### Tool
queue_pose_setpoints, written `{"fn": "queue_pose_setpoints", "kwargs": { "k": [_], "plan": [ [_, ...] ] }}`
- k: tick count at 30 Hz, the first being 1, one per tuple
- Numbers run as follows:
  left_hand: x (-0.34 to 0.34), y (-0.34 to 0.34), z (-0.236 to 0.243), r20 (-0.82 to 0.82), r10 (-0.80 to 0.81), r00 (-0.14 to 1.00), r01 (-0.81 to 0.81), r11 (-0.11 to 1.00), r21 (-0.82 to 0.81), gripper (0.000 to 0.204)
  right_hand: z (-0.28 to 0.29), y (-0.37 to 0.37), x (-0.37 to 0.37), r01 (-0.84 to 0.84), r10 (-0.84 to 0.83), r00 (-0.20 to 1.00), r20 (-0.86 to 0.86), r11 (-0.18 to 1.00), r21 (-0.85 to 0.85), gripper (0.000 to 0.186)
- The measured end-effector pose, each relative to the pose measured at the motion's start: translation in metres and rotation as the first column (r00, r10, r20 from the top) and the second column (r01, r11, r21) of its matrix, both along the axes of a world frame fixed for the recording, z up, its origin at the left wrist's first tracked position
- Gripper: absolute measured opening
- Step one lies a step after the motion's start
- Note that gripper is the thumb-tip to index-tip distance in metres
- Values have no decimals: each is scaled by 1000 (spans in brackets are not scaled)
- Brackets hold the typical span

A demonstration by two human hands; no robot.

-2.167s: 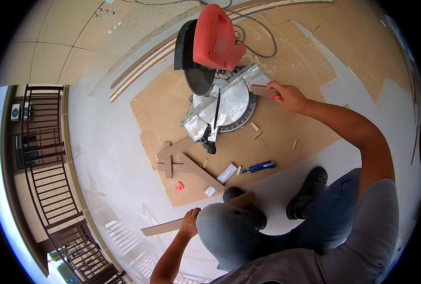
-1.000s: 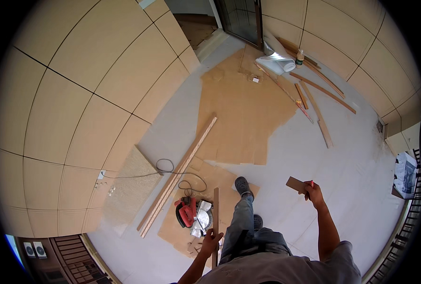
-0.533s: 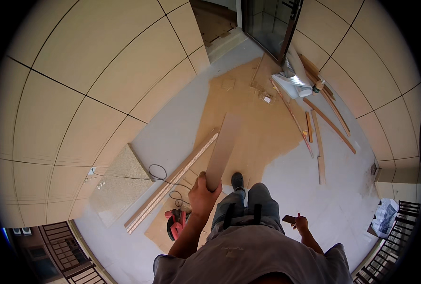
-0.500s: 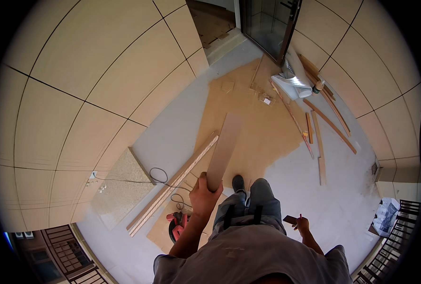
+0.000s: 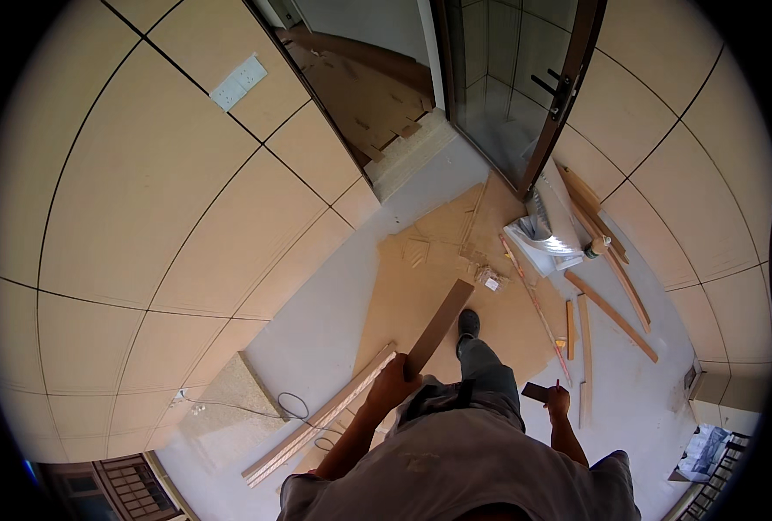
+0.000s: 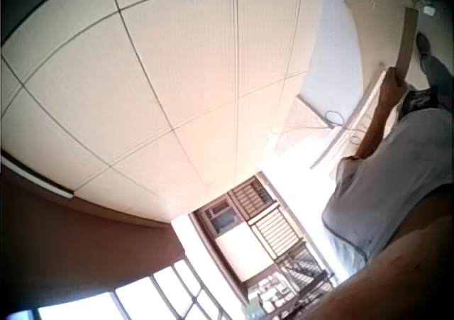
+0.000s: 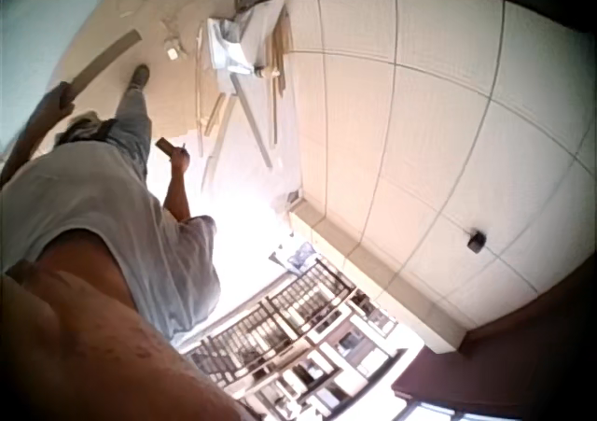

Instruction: The person walks to a balcony, positions a wood trim piece on a miter saw, and cuts it. They then carry pieces of wood trim into a room and mark one against a wall corner using a pencil.

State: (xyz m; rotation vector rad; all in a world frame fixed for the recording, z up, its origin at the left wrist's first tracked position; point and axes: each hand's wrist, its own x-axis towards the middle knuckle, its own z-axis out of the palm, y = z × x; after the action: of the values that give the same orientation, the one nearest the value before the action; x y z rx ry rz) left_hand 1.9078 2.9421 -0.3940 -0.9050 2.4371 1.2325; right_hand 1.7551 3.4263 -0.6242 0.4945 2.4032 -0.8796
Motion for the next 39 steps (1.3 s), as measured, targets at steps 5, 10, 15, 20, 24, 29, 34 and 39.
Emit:
{"fn": "queue_pose_setpoints", "kwargs": {
  "k": [5,10,15,20,24,29,34,39],
  "plan": [
    [-104,-56,12,64,106,992,-108,994,32,55,63,-138,-237,33,-34,999,6,894,-448,32],
    [-221,-133,24,83,253,964,-261,959,107,55,102,-282,-410,-58,71,997,9,869,-491,29],
    [-347,-271,-28,66,302,951,-307,948,87,50,82,-383,-513,-107,170,981,92,873,-476,27],
    [-501,-418,-26,-150,354,923,-345,935,82,49,59,-441,-562,81,60,946,318,908,-411,21],
    [-621,-533,8,-272,322,907,-315,946,71,46,120,-554,-639,97,49,942,332,908,-407,19],
    [-757,-677,3,-369,297,881,-306,951,36,45,145,-705,-761,-174,305,911,278,895,-410,19],
    [-864,-826,-17,-366,367,855,-382,924,32,47,104,-852,-890,-520,616,773,152,753,-404,28],
    [-910,-955,-8,-264,436,860,-442,896,42,54,174,-1060,-1007,-927,930,332,157,353,-127,51]
  ]
}}
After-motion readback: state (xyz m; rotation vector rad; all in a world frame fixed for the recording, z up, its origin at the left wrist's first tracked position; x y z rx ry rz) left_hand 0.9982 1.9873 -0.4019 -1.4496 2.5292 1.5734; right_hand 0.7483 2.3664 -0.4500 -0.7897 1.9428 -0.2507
